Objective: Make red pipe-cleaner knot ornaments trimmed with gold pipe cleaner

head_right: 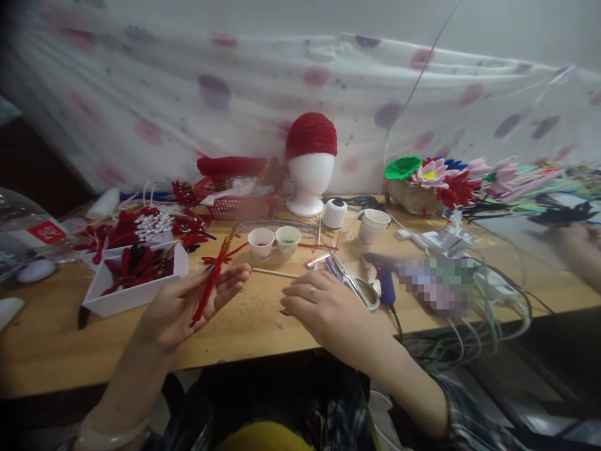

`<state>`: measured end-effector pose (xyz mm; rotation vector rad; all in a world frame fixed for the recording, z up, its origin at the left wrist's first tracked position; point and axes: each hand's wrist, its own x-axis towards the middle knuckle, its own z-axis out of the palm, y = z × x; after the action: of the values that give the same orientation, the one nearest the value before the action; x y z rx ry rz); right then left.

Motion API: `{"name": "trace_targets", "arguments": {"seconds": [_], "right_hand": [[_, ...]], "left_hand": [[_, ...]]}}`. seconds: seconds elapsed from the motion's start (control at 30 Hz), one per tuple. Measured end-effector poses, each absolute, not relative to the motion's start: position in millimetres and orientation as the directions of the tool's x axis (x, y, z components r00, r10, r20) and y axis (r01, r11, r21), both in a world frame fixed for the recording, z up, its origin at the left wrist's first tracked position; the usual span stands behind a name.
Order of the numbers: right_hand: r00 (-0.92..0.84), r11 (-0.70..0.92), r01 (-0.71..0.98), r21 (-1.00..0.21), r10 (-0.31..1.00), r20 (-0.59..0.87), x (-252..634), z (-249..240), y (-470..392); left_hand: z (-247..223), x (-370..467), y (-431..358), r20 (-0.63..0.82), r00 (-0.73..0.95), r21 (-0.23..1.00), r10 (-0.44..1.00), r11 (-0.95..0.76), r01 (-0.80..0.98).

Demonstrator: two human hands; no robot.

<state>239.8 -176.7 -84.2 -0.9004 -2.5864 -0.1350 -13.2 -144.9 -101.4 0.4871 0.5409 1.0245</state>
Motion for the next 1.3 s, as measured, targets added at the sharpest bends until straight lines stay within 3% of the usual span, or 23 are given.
{"name": "trace_targets", "arguments": {"seconds": [0.17, 0.3, 0.57, 0.7, 1.3], "right_hand": [[-0.780, 0.813, 0.581, 0.033, 0.545, 0.307, 225.5, -91.8, -169.1], [-0.822, 0.845, 0.533, 0.043, 0.505, 0.265, 220.4, -91.5, -170.9], [-0.833, 0.830, 0.545, 0.118, 0.521, 0.186, 216.2, -106.1, -175.7], [-0.840, 0.828, 0.541, 0.148, 0.522, 0.146, 215.8, -101.6, -176.9], [-0.864, 0.868, 0.494, 0.049, 0.484, 0.143, 220.1, -92.4, -182.0]], "left_hand": [[-92.5, -8.6, -162.4, -0.062, 0.532, 0.685, 0.844, 0.423, -0.592], [-91.7, 4.7, -166.2, -0.038, 0.576, 0.763, 0.816, 0.396, -0.511], [-99.8, 26.1, -163.9, -0.063, 0.686, 0.769, 0.725, 0.474, -0.429], [-100.6, 24.0, -162.8, -0.110, 0.660, 0.765, 0.744, 0.487, -0.421], [-103.2, -9.1, -154.2, -0.121, 0.521, 0.746, 0.845, 0.424, -0.513]]}}
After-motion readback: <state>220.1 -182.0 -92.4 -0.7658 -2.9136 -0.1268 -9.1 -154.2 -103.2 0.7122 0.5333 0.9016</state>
